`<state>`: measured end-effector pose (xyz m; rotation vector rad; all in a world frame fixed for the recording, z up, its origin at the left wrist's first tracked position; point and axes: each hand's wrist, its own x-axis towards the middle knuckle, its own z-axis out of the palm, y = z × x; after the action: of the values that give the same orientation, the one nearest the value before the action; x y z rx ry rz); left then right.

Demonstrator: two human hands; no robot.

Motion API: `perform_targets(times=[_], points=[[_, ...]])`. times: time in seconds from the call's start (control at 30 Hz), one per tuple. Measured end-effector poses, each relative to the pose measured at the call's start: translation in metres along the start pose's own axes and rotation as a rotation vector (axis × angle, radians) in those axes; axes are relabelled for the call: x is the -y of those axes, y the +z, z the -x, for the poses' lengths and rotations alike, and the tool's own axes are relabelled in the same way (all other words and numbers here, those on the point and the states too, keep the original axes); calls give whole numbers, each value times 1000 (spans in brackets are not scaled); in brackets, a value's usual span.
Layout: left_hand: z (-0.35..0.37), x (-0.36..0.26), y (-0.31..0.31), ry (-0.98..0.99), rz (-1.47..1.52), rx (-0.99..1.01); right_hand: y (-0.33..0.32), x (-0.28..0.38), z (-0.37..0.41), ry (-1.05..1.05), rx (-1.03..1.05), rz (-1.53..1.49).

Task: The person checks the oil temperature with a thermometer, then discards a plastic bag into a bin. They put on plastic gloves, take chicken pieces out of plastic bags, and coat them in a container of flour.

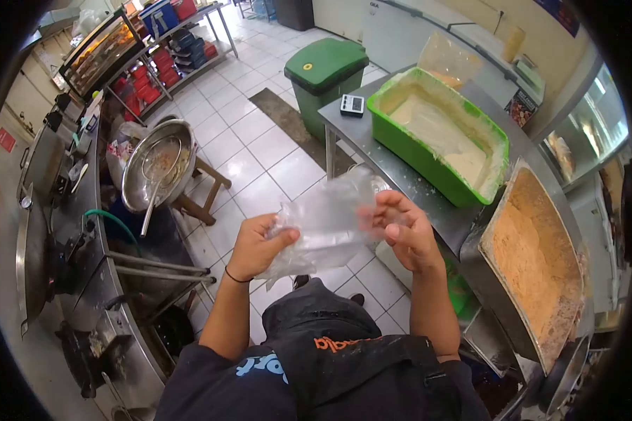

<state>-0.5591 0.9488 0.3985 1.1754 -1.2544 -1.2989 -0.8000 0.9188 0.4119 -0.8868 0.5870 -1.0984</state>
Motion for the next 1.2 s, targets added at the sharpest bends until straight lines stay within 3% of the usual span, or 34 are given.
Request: perform_targets(times=[0.07,0.2,0.3,0.4,0.47,0.5,0.6,0.67,0.7,0.8,0.9,1.0,1.03,1.13,1.2], points=[[-2,2,-17,-27,-83,71,9,-4,-12,99,28,168],[-6,0,-54,-25,-90,33,41,-11,-36,51,-76,225],[-3,-4,-96,-25,-274,98,56,-24,-56,-22,-70,292],[-12,8,-141,340,-486,-331,76,-26,-72,-30,-28,386],[-15,-3,-157,351,-427,-396,96,-13,-81,75,2,497],[-19,-7,-164,362,-399,-424,104,-9,-86,30,48,581],[-35,-3,-152,402,-77,-65,135,6,-99,-1,109,664],[-52,33,-145,272,298,72,151,15,-101,-50,130,637],[-57,42,-142,254,208,75,155,20,-101,-62,127,645],[-64,54,-126,179,393,168,153,27,-103,-73,106,574],[-72,72,-135,-274,470,475,148,31,-104,-111,2,514],[-79,65,-129,-112,-302,336,139,34,-105,-209,-44,391],[-82,69,-132,31,-383,370,132,34,-105,-228,-15,332],[-77,70,-111,52,120,162,123,35,-100,-240,-37,281],[-63,38,-107,-95,635,212,116,31,-99,-192,-70,268]])
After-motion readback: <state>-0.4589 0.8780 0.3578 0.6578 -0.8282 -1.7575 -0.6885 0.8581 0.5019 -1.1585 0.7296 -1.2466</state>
